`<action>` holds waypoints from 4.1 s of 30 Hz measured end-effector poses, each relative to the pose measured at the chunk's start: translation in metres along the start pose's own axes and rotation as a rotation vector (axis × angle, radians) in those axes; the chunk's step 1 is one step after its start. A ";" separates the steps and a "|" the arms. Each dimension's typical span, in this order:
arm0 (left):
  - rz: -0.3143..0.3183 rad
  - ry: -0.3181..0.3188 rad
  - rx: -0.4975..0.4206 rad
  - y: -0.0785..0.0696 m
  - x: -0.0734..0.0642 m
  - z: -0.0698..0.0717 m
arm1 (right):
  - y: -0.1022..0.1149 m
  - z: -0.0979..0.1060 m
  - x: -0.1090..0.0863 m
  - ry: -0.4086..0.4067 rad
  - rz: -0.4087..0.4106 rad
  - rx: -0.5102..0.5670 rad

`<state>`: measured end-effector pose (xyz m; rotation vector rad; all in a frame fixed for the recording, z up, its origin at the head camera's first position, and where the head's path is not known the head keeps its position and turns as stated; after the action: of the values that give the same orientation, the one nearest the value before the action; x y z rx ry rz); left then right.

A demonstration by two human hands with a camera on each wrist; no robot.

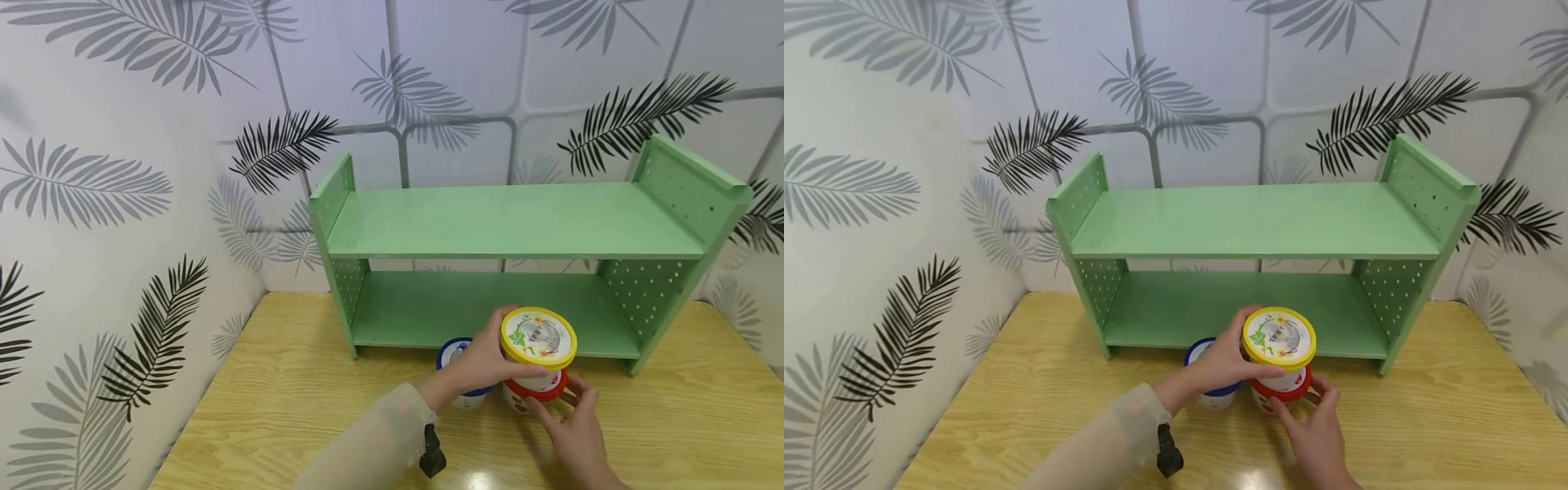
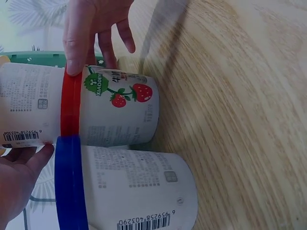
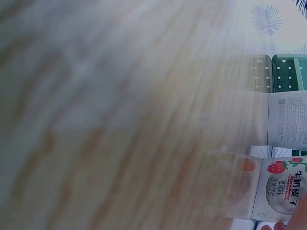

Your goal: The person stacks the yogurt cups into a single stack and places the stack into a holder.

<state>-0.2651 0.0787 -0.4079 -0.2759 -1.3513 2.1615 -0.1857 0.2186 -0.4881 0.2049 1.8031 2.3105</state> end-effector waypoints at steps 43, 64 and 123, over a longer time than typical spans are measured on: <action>-0.057 0.003 0.087 0.017 -0.045 0.051 | -0.003 0.000 -0.001 0.002 -0.071 0.000; -0.015 -0.132 -0.011 0.074 -0.082 0.063 | -0.003 0.000 0.000 0.030 -0.091 -0.015; 0.144 -0.098 -0.058 0.091 -0.076 0.031 | -0.003 0.002 0.001 0.009 -0.063 -0.027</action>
<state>-0.2490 -0.0175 -0.4820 -0.3014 -1.4921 2.2825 -0.1858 0.2212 -0.4903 0.1323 1.7556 2.2944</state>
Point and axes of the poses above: each hand's wrist, its own x-axis towards the middle knuckle, its own z-axis out of the back of the hand, y = z × x, the point moved 5 cm from there along x, towards the middle knuckle, and after that the axes turned 8 degrees about x, right-handed, at the moved point
